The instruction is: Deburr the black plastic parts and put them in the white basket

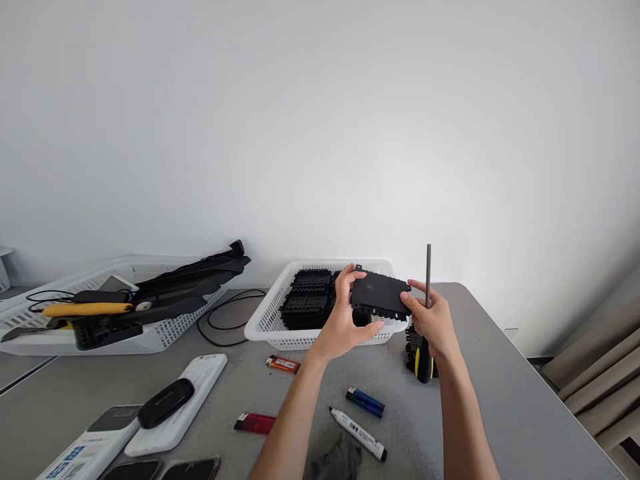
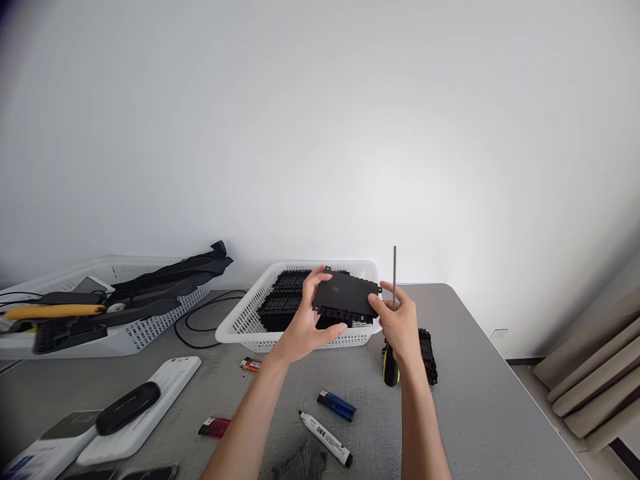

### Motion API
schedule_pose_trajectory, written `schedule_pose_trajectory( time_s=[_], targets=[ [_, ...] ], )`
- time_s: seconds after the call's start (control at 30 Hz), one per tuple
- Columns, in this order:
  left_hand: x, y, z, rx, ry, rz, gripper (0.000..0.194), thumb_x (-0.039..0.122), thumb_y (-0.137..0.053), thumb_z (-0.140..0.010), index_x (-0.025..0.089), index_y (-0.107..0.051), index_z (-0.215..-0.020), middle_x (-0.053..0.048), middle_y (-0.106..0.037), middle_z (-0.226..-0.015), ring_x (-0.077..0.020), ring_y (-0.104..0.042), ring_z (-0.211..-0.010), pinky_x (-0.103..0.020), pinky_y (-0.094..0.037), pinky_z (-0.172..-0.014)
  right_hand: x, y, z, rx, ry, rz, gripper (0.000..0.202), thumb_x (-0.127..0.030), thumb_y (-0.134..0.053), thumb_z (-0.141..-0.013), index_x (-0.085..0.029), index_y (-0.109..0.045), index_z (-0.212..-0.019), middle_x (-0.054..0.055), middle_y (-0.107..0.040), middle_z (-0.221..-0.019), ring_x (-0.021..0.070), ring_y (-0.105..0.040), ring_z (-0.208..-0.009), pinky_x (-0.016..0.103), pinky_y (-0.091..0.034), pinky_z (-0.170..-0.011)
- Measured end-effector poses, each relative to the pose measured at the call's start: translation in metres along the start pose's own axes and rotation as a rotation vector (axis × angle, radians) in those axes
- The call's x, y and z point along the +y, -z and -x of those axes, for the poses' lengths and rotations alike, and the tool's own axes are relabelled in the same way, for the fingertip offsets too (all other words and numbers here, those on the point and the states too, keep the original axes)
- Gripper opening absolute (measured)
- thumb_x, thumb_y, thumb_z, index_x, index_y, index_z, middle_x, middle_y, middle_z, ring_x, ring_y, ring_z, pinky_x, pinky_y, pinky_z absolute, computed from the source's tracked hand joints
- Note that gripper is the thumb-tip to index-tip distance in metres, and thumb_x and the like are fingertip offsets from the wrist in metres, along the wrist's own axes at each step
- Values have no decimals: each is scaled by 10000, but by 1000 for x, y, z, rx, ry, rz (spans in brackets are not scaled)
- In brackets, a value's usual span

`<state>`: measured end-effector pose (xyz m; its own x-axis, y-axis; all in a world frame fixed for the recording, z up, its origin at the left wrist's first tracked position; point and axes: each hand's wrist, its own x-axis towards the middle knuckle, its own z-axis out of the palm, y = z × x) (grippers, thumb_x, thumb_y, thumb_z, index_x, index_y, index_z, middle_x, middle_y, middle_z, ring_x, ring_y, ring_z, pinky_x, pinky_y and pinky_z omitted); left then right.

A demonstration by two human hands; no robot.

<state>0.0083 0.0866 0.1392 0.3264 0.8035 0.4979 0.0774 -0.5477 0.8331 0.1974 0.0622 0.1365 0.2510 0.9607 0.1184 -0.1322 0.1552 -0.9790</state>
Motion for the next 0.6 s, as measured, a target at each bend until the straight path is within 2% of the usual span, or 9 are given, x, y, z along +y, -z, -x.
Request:
schedule_pose_trajectory(
  time_s=[0.07,0.13,0.23,0.3,0.4,0.47,0.53,0.6],
  targets=[
    [-2,0,-3,7,93,191,704,419,-690,-809,311,-292,-1379,-131,-358,-1503,-264,-516,-1272,-376,-506,-975,2,0,-1,31,25,17,738,-551,-797,-673,-136,-592,-1247,-85,-398,-546,70,-257,-457,204,-202,-395],
    [-3,0,-6,84,208,299,740,451,-675,-828,305,-263,-1426,-122,-459,-1452,-256,-539,-1265,-377,-493,-1007,3,-1,-1,59,58,75,735,-578,-783,-674,-135,-608,-1233,-58,-469,-568,79,-308,-457,213,-235,-407],
    [-5,-1,-10,182,374,308,869,431,-773,-746,278,-293,-1454,-128,-544,-1392,-272,-599,-1194,-377,-527,-958,5,-2,-3,73,103,188,746,-638,-750,-674,-129,-632,-1206,-2,-569,-623,111,-412,-484,229,-292,-438],
    [-7,-1,-11,210,424,283,860,415,-815,-693,243,-382,-1416,-132,-612,-1307,-283,-629,-1140,-375,-549,-906,6,-3,-3,56,121,250,738,-673,-719,-690,-133,-645,-1188,20,-598,-648,129,-452,-506,234,-309,-453],
    [-9,0,-12,215,410,258,658,380,-832,-650,193,-556,-1217,-120,-693,-1111,-280,-665,-1032,-367,-556,-835,6,-3,-2,48,139,313,701,-709,-658,-739,-139,-661,-1148,24,-596,-643,126,-428,-487,239,-292,-454],
    [-11,2,-12,240,389,211,519,333,-821,-638,191,-577,-1073,-85,-701,-962,-258,-679,-915,-356,-549,-770,5,-2,-1,87,168,348,658,-728,-587,-788,-139,-677,-1067,32,-595,-646,122,-395,-467,247,-275,-449],
    [-13,3,-12,290,355,118,404,286,-763,-676,210,-541,-1006,-45,-674,-877,-234,-669,-840,-349,-529,-742,3,-2,1,174,207,411,620,-736,-476,-855,-149,-672,-859,29,-550,-596,121,-362,-456,253,-254,-450],
    [-13,2,-12,326,284,-15,300,237,-681,-727,225,-518,-978,-35,-650,-909,-230,-649,-895,-353,-502,-790,2,-2,2,270,241,496,642,-722,-364,-913,-180,-543,-619,8,-438,-512,119,-316,-454,259,-219,-458]
  ],
)
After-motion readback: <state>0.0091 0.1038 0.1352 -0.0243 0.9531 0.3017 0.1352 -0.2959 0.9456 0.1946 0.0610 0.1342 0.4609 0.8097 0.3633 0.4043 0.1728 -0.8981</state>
